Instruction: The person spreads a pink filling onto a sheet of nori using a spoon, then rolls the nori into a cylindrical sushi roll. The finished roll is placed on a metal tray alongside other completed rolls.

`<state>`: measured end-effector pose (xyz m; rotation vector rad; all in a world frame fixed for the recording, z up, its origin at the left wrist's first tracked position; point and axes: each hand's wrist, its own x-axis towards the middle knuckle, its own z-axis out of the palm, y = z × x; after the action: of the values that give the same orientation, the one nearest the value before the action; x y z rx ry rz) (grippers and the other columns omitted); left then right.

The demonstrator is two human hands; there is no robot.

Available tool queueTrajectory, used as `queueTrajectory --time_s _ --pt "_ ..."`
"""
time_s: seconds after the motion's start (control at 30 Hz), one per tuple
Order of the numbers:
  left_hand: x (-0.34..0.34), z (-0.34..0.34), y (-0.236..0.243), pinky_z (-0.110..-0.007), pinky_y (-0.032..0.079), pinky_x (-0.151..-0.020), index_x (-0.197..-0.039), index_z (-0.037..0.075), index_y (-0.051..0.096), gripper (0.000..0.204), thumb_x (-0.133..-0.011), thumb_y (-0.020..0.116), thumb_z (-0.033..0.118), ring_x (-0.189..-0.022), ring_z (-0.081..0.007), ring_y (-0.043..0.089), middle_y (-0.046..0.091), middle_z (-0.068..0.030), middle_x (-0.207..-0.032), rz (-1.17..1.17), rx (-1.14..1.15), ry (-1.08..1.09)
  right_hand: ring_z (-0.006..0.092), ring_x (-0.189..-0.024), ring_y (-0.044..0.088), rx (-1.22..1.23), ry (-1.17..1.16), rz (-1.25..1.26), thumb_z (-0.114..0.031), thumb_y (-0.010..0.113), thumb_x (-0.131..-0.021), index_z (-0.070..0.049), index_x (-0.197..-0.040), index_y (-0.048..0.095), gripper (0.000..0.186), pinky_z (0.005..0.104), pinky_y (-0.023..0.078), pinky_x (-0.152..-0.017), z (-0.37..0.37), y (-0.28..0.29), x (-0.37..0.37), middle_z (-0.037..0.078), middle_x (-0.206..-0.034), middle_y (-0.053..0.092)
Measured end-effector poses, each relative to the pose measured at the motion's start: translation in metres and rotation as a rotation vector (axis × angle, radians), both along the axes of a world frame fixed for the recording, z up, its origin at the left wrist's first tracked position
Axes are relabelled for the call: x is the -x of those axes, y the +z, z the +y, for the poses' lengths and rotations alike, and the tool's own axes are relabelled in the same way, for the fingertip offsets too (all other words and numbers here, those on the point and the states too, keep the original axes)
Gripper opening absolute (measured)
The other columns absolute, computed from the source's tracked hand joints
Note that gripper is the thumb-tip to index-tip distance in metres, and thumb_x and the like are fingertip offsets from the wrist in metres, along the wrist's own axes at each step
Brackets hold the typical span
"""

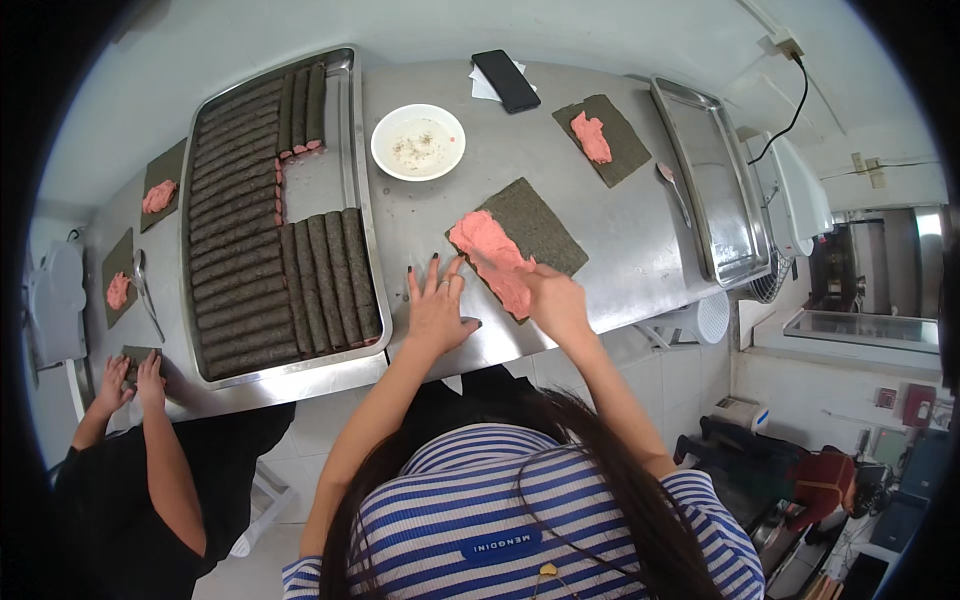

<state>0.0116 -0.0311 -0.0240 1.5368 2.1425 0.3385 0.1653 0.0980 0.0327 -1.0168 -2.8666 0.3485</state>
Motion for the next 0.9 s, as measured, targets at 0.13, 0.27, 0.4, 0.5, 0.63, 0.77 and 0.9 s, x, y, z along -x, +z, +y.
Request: queueTrajectory --time_s 0.13,0.27,0.4,0.5,0.63,0.77,0.9 --pt "-0.002 0.002 0.002 -0.064 0.008 -0.112 -0.113 0.006 0.047 0.063 -0.068 0.077 0.039 -0.144 -0.0361 0.015 0.022 -0.0062 -0.154 -0.003 0.002 0.004 0.0300 -0.076 0.064 -0.095 -0.092 0.014 -0.008 0.055 -0.080 -0.009 -0.105 0.066 0.028 0.0415 0.053 -0.061 0.019 -0.003 -0.011 0.010 -0.088 0.061" --pt "0.000 0.009 -0.001 -0.064 0.008 -0.112 -0.112 0.007 0.046 0.062 -0.068 0.077 0.038 -0.144 -0.0363 0.015 0.022 -0.0062 -0.154 0.017 -0.030 -0.002 0.0292 -0.078 0.065 -0.151 -0.067 -0.065 -0.008 0.055 -0.079 -0.010 -0.110 0.064 0.031 0.0418 0.053 -0.061 0.014 -0.030 -0.018 0.010 -0.092 0.062" --pt "-0.001 0.010 0.004 -0.063 0.007 -0.112 -0.113 0.006 0.046 0.061 -0.069 0.076 0.037 -0.144 -0.0357 0.015 0.023 -0.0056 -0.154 0.005 0.011 0.015 0.0301 -0.079 0.065 -0.124 -0.006 -0.016 -0.007 0.056 -0.078 -0.011 -0.109 0.065 0.032 0.0429 0.054 -0.060 -0.006 -0.037 -0.023 0.010 -0.092 0.062" --pt "-0.001 0.008 0.005 -0.063 0.007 -0.113 -0.113 0.006 0.046 0.059 -0.070 0.075 0.034 -0.143 -0.0360 0.016 0.024 -0.0054 -0.153 -0.007 0.017 0.037 0.0312 -0.079 0.064 0.100 0.075 -0.002 -0.005 0.055 -0.077 -0.012 -0.106 0.066 0.032 0.0430 0.053 -0.061 0.007 -0.012 -0.028 0.011 -0.090 0.063" --pt "-0.003 0.006 0.004 -0.064 0.008 -0.112 -0.120 0.007 0.043 0.062 -0.071 0.073 0.031 -0.143 -0.0370 0.017 0.027 -0.0058 -0.151 -0.008 -0.004 0.052 0.0312 -0.078 0.064 -0.010 0.174 0.051 -0.005 0.054 -0.078 -0.011 -0.104 0.067 0.030 0.0420 0.053 -0.063 0.041 0.023 0.001 0.012 -0.088 0.063" --pt "-0.011 0.012 0.002 -0.063 0.006 -0.112 -0.114 0.007 0.045 0.044 -0.077 0.063 0.023 -0.143 -0.0340 0.018 0.033 -0.0059 -0.149 -0.054 -0.049 0.125 0.0281 -0.077 0.065 -0.192 0.399 0.003 -0.008 0.055 -0.079 -0.005 -0.097 0.066 0.022 0.0389 0.054 -0.063 0.075 -0.001 0.034 0.011 -0.086 0.063" --pt "-0.022 0.016 -0.011 -0.065 0.006 -0.111 -0.118 0.005 0.043 0.042 -0.078 0.054 0.015 -0.143 -0.0337 0.020 0.036 -0.0055 -0.146 -0.015 -0.157 0.189 0.0258 -0.077 0.065 -0.269 0.540 -0.107 -0.011 0.056 -0.079 -0.003 -0.090 0.065 0.016 0.0363 0.055 -0.062 0.078 -0.010 0.029 0.011 -0.087 0.063"
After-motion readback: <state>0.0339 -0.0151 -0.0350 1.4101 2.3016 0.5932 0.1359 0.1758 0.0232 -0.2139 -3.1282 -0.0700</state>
